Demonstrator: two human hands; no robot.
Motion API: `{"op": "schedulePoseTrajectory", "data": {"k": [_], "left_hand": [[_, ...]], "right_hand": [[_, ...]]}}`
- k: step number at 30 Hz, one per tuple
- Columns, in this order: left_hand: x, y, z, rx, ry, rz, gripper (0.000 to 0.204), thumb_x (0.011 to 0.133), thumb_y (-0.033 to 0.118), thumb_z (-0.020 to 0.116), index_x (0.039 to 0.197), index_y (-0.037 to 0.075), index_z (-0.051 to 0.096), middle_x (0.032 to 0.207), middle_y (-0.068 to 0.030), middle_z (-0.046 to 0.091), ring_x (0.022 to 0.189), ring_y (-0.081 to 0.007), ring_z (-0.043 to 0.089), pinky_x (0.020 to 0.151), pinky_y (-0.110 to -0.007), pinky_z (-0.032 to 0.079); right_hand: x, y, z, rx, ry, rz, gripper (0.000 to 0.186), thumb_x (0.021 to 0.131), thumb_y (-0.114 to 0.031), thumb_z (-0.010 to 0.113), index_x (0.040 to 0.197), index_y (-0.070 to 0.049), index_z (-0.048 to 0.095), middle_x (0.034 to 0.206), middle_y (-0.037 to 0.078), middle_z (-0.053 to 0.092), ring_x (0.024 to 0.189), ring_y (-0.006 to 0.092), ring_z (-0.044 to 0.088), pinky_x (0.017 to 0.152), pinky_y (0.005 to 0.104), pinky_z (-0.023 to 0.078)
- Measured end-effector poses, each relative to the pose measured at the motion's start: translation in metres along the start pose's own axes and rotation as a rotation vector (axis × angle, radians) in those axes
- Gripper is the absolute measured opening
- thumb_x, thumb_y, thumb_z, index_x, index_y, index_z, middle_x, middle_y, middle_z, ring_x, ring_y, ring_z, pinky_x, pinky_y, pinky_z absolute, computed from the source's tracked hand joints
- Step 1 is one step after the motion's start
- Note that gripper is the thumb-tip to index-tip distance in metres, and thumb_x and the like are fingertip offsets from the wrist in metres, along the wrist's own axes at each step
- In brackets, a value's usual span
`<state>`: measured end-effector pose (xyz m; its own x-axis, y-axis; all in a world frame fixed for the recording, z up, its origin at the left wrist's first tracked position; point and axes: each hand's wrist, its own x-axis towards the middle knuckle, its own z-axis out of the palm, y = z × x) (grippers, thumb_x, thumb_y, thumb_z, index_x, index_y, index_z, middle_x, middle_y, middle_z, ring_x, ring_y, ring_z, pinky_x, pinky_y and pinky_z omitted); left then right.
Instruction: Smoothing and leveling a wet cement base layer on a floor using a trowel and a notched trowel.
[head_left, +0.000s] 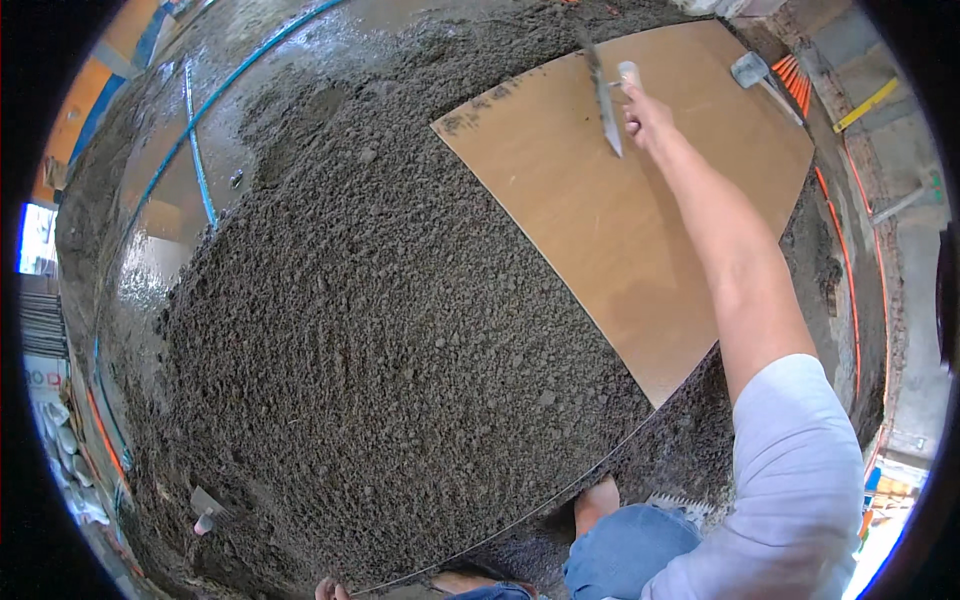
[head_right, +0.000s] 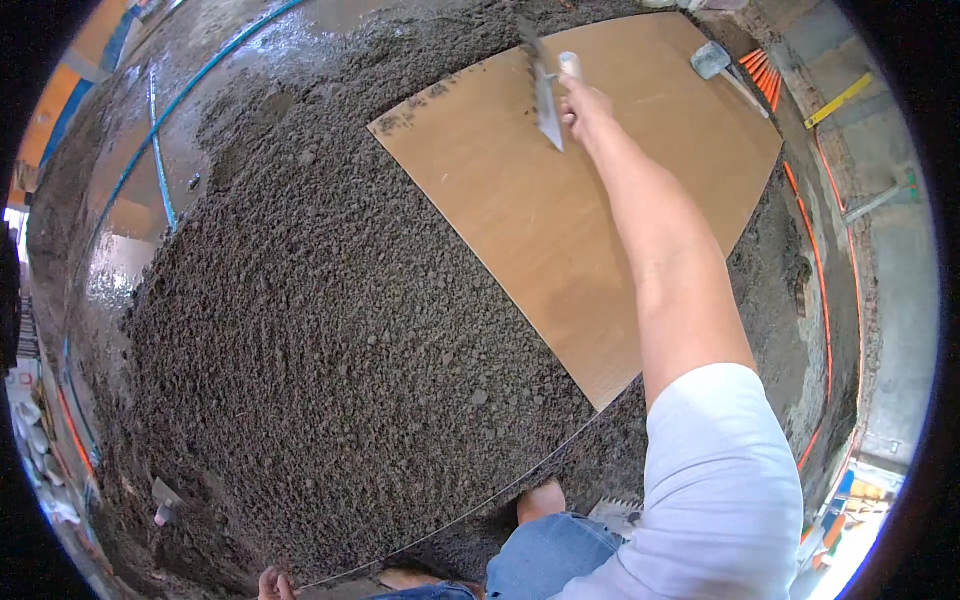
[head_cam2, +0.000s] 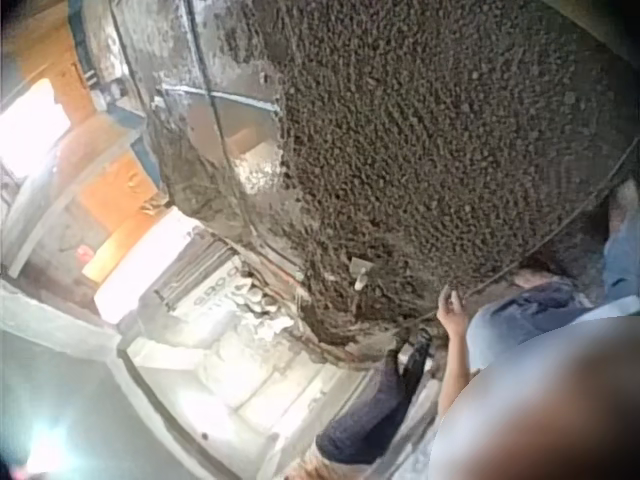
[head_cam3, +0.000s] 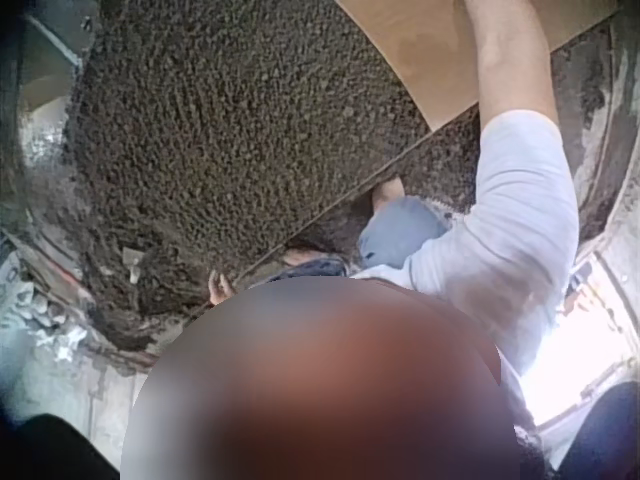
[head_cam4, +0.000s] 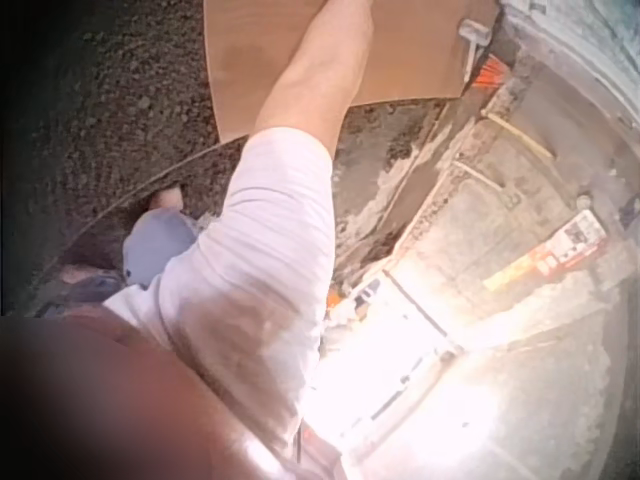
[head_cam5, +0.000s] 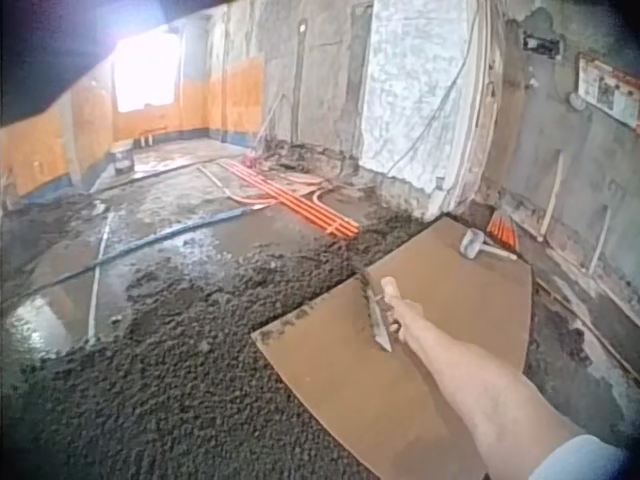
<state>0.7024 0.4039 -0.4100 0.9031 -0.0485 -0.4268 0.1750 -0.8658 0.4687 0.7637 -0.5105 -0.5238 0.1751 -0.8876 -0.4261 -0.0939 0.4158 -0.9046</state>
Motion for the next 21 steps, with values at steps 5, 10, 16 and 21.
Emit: {"op": "schedulePoseTrajectory", "data": {"k": [5, 10, 16, 21], "left_hand": [[0.013, 0.13, 0.009, -0.323, -0.07, -0.202, 0.029, 0.093, 0.012, 0.058, 0.118, -0.001, 0.058, 0.104, -0.0097, 0.065, 0.087, -0.0149, 0.061, 0.073, -0.026, 0.051], [-0.002, 0.222, 0.025, -0.205, -0.603, -0.006, 0.031, 0.089, 0.015, 0.062, 0.116, 0.0, 0.06, 0.098, -0.0108, 0.067, 0.09, -0.0207, 0.063, 0.076, -0.03, 0.051], [-0.024, 0.223, 0.014, 0.327, -0.715, 0.615, 0.036, 0.08, 0.017, 0.065, 0.112, 0.002, 0.06, 0.09, -0.0207, 0.062, 0.084, -0.0397, 0.059, 0.077, -0.046, 0.048], [-0.023, 0.215, 0.014, 0.324, -0.729, 0.686, 0.038, 0.081, 0.02, 0.063, 0.114, 0.001, 0.058, 0.092, -0.0208, 0.063, 0.087, -0.0391, 0.06, 0.078, -0.045, 0.048]], "right_hand": [[-0.112, 0.042, 0.071, -0.201, -0.373, -0.05, 0.025, 0.084, -0.035, 0.067, 0.086, -0.013, 0.055, 0.065, -0.004, 0.047, 0.049, 0.0034, 0.04, 0.037, 0.0199, 0.028], [-0.21, 0.079, 0.092, -0.235, -0.66, -0.013, 0.025, 0.085, -0.035, 0.065, 0.088, -0.011, 0.057, 0.065, -0.004, 0.048, 0.048, 0.0031, 0.04, 0.037, 0.019, 0.029], [-0.201, 0.074, 0.043, -0.1, -0.355, -0.049, 0.023, 0.086, -0.03, 0.065, 0.095, -0.01, 0.057, 0.067, -0.005, 0.047, 0.048, 0.0015, 0.038, 0.037, 0.0172, 0.028], [-0.224, 0.083, 0.078, -0.144, -0.457, 0.042, 0.022, 0.087, -0.028, 0.064, 0.097, -0.01, 0.056, 0.066, -0.005, 0.047, 0.048, 0.0018, 0.038, 0.037, 0.0175, 0.027]]}}
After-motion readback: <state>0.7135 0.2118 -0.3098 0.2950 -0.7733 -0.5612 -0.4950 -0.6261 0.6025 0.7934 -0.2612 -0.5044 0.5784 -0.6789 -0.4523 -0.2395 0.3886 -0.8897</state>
